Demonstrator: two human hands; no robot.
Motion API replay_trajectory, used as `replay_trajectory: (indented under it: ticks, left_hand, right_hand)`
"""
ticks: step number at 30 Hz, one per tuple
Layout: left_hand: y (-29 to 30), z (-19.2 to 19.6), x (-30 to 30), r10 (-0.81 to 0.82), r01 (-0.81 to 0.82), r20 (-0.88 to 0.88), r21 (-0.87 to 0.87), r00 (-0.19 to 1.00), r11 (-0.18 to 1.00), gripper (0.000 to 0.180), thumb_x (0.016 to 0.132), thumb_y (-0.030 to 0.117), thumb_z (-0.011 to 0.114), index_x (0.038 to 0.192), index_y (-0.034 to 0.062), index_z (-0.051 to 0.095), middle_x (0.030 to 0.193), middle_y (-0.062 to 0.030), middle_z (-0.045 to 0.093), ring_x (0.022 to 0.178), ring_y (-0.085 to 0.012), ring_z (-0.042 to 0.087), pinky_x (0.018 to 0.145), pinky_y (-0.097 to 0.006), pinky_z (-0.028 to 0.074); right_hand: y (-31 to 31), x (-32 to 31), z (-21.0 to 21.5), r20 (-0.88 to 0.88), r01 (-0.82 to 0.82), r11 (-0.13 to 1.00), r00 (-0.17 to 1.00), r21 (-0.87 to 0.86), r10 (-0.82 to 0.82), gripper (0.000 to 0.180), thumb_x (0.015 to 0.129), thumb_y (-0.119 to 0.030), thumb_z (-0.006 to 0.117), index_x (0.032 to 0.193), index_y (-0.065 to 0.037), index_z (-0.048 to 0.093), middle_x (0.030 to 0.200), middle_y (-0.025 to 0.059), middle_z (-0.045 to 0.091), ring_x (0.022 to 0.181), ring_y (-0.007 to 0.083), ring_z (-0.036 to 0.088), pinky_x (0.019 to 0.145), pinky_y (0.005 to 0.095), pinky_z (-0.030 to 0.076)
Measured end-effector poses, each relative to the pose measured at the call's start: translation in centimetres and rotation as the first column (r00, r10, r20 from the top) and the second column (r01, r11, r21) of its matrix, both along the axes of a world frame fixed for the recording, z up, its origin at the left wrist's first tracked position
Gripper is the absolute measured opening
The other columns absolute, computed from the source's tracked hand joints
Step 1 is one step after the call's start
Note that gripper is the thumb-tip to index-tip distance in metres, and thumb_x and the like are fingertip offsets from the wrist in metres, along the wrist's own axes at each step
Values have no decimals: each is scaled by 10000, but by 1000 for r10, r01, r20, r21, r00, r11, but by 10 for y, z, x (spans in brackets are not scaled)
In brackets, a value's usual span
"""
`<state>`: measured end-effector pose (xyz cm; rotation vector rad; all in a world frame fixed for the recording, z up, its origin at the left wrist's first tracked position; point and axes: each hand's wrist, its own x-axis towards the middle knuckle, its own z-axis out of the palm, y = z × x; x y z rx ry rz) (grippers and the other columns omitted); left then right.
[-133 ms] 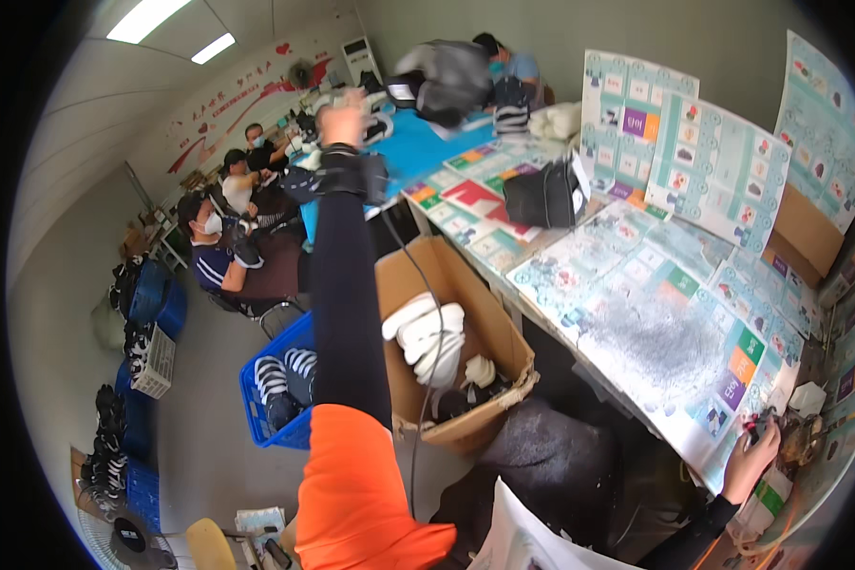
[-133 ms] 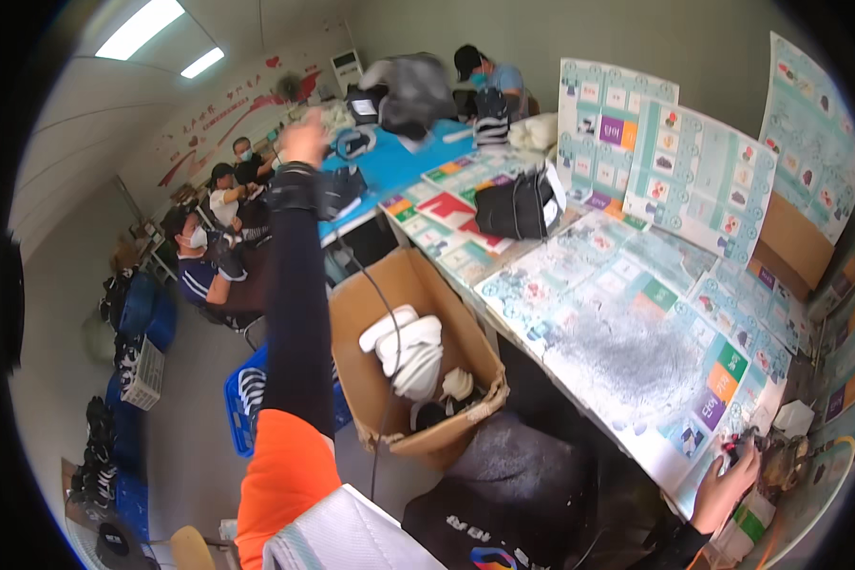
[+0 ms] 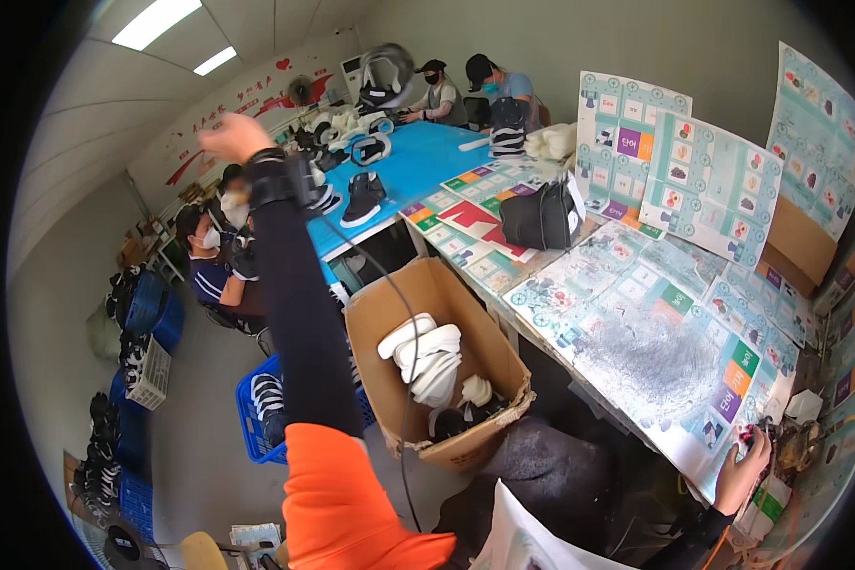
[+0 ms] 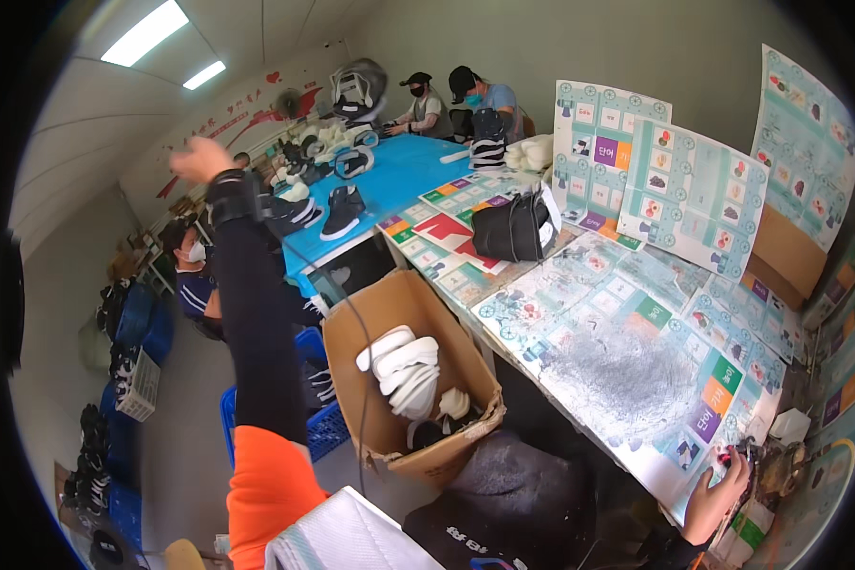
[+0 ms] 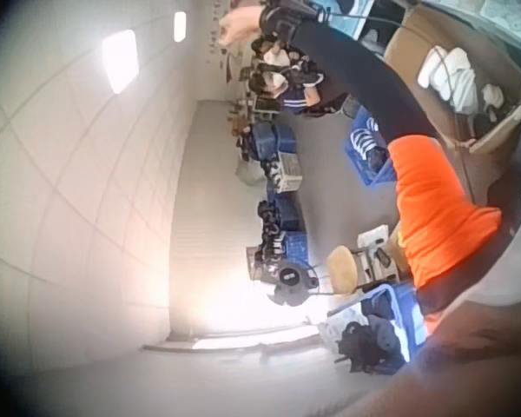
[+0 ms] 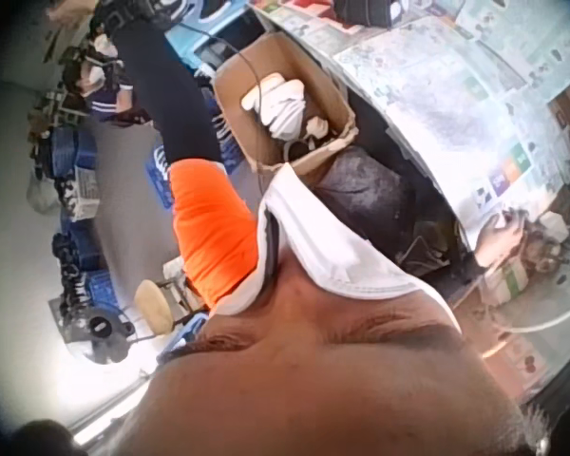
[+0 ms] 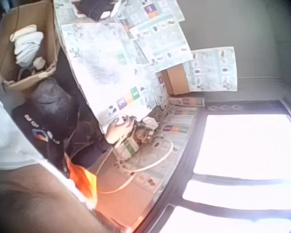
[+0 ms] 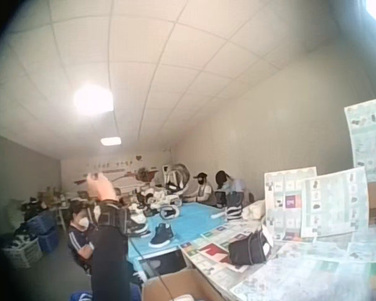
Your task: The person holds a black boot and uses a pressurized air tool to blow dust or debris off different parts of its surface, turning it over several times. The person then picks up a different black footwear item from a box and performs the same action before placing it back.
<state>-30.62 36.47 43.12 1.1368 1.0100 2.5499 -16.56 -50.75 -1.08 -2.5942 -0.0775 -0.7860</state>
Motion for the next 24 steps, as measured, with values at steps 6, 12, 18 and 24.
replay_trajectory:
  ticks: [6, 12, 18, 24]
  left_hand:
    - [-90, 62, -95, -75, 133, -127, 545, 989, 828, 504, 962, 91, 589, 1418, -67, 442, 1383, -205, 541, 1168, -296, 639, 1026, -430, 491]
    - [-102, -87, -101, -332, 475, -401, 343, 854, 810, 411, 1021, 51, 646, 1399, -19, 501, 1365, -175, 621, 1155, -208, 654, 1019, -336, 513]
    - [-138, -352, -94, -601, 593, -539, -215, 590, 776, 227, 1004, -44, 586, 1227, -3, 593, 1122, -98, 679, 960, -154, 659, 905, -287, 527]
    - [-251, -581, -84, -775, 458, -622, -661, 109, 594, 187, 944, 128, 729, 1084, 21, 665, 1049, -163, 681, 989, -350, 681, 874, -436, 546]
  right_hand:
    - [24, 8, 0, 10, -127, 985, 992, 116, 126, 448, 938, 5, 651, 1380, -17, 585, 1452, 224, 525, 1360, 431, 499, 1162, 505, 391]
    - [67, 15, -14, 83, -238, 969, 969, 72, 231, 320, 941, 4, 632, 1260, -20, 649, 1388, 211, 574, 1325, 420, 524, 1133, 500, 407]
    - [86, 19, -17, 87, -258, 963, 964, 80, 251, 273, 928, 31, 615, 1191, -18, 670, 1353, 197, 598, 1314, 410, 536, 1124, 494, 411]
    - [94, 9, -37, 114, -258, 960, 963, 113, 245, 241, 933, 46, 598, 1159, -1, 665, 1352, 201, 597, 1324, 407, 536, 1117, 488, 418]
